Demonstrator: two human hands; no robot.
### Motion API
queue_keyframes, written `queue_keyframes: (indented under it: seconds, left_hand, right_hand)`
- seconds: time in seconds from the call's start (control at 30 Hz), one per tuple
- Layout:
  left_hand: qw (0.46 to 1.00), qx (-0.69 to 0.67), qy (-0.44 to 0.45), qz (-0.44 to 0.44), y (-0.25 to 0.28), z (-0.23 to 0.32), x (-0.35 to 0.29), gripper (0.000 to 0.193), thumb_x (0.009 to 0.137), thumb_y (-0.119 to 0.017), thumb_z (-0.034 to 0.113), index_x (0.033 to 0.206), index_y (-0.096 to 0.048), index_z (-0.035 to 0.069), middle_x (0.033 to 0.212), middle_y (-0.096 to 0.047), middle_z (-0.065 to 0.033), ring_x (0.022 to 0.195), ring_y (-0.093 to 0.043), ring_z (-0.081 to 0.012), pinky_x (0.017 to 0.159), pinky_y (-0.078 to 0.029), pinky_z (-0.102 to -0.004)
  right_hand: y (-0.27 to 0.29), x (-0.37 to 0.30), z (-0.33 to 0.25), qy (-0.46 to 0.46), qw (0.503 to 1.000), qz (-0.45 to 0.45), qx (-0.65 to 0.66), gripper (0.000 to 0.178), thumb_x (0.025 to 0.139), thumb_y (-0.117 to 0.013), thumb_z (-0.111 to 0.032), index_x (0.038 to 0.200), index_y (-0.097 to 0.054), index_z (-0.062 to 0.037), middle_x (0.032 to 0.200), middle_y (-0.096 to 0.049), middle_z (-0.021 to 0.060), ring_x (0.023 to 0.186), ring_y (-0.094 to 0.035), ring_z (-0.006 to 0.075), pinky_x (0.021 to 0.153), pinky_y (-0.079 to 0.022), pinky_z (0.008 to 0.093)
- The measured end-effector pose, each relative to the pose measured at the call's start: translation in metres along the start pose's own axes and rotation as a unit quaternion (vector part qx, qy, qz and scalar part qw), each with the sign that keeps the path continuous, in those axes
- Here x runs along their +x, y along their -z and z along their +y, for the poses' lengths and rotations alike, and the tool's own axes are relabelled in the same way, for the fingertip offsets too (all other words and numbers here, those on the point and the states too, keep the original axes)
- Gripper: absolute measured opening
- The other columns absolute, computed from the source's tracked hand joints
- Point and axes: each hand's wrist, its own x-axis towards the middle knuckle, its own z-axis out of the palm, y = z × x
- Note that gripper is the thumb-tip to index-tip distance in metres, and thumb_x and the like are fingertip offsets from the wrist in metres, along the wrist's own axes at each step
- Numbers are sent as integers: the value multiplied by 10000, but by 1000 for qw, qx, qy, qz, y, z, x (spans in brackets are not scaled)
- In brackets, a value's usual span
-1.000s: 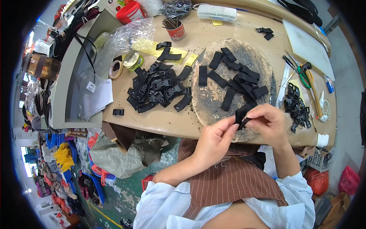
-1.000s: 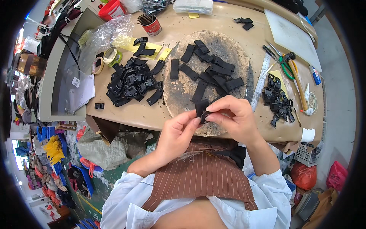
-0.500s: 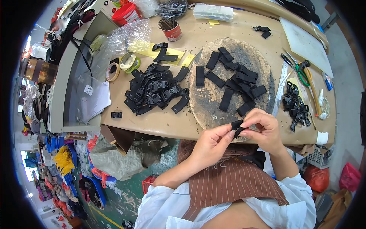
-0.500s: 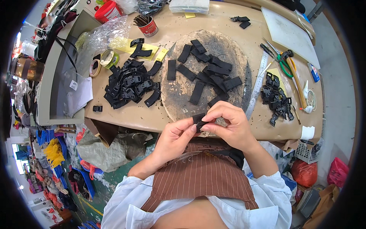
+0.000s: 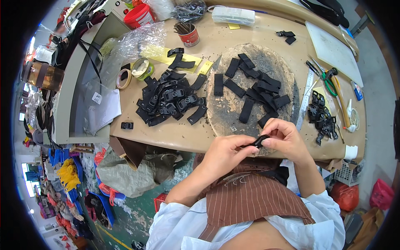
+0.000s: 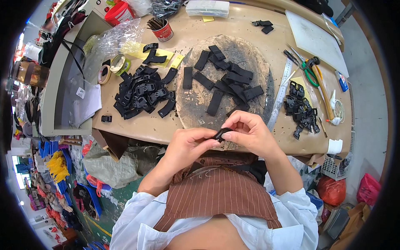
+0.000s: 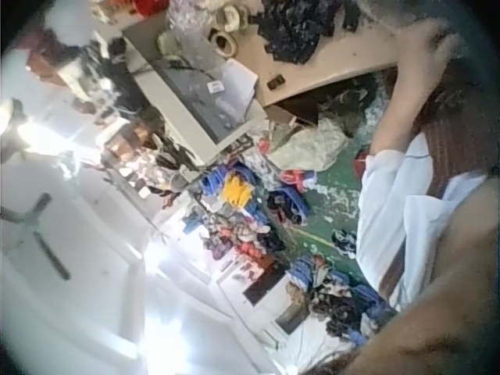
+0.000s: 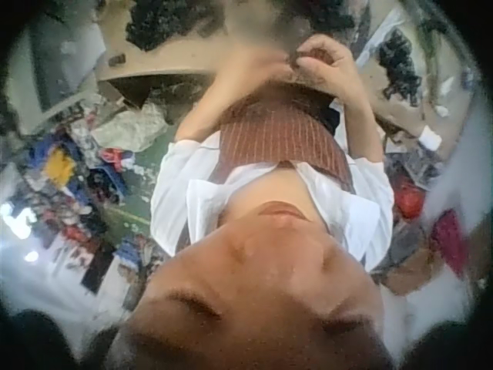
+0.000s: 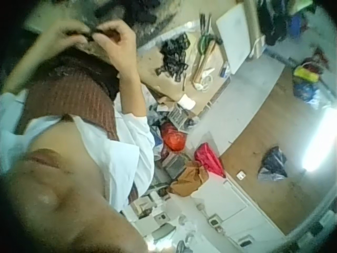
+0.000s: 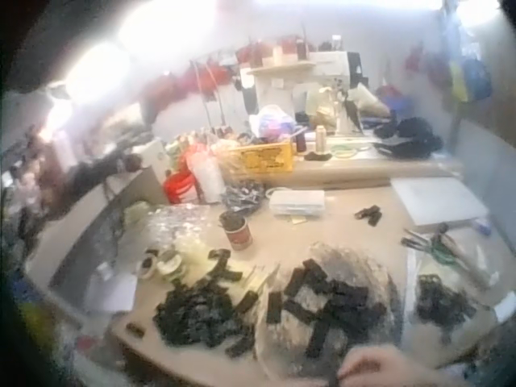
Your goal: The person assembles black plastic buckles by hand, inserting metal components into the plastic frames. They handle the buckles one at a time, picking them from a pile on the table, manipulating the parts, and placing the finished units into a separate pile. The person also briefly handles a bundle of black fabric straps.
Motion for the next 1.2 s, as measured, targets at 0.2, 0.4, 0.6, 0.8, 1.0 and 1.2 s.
queue_keyframes:
  seconds: [0.2, 0.4, 0.6, 0.8, 1.0, 1.2]
  left_hand:
    - [943, -302, 44, 131, -6, -11, 2, 260, 759, -692, -26, 1003, -606, -35, 1015, -610, -86, 840, -621, -108, 708, -504, -213]
    - [926, -326, 25, 191, -18, -21, 3, 189, 784, -671, -12, 963, -615, -39, 1051, -598, -93, 842, -585, -92, 745, -479, -219]
    - [865, -493, 85, 47, -5, -36, 0, 128, 806, -651, 12, 929, -629, -18, 1045, -600, -93, 849, -573, -103, 765, -462, -230]
    - [948, -271, -49, 159, -14, -19, -2, 171, 754, -672, -19, 920, -638, 6, 1009, -608, -84, 823, -570, -80, 718, -452, -189]
    - [806, -569, 131, 100, -15, -36, 2, 176, 803, -661, 42, 966, -600, 12, 922, -623, -39, 756, -575, -74, 679, -479, -196]
    - [887, -431, -50, 159, 15, -47, 11, 161, 819, -653, 89, 939, -578, 13, 962, -610, -77, 745, -587, -118, 696, -486, -224]
  right_hand:
    - [-2, -3, 8, -23, 992, 102, 67, 157, 790, -663, -2, 922, -579, -7, 768, -580, 0, 683, -559, 72, 631, -461, 203]
    - [-14, 1, 7, 39, 988, 150, -18, 136, 827, -646, -50, 933, -574, -4, 800, -576, -13, 736, -533, 40, 663, -432, 176]
    - [-10, -4, 1, -22, 998, 40, 33, 163, 877, -601, -103, 997, -549, -5, 841, -552, -32, 744, -500, 22, 654, -408, 172]
    - [-1, 1, 5, -32, 998, 39, 30, 161, 879, -597, -103, 999, -533, -15, 850, -530, -37, 740, -465, 5, 639, -378, 155]
    - [-13, 2, 11, 157, 972, 53, -169, 78, 848, -611, -61, 886, -563, -13, 861, -516, 3, 766, -485, 70, 682, -406, 225]
    - [18, -4, 13, 91, 969, 167, -155, 270, 792, -673, -98, 1027, -569, -16, 937, -560, 38, 813, -537, 102, 742, -447, 239]
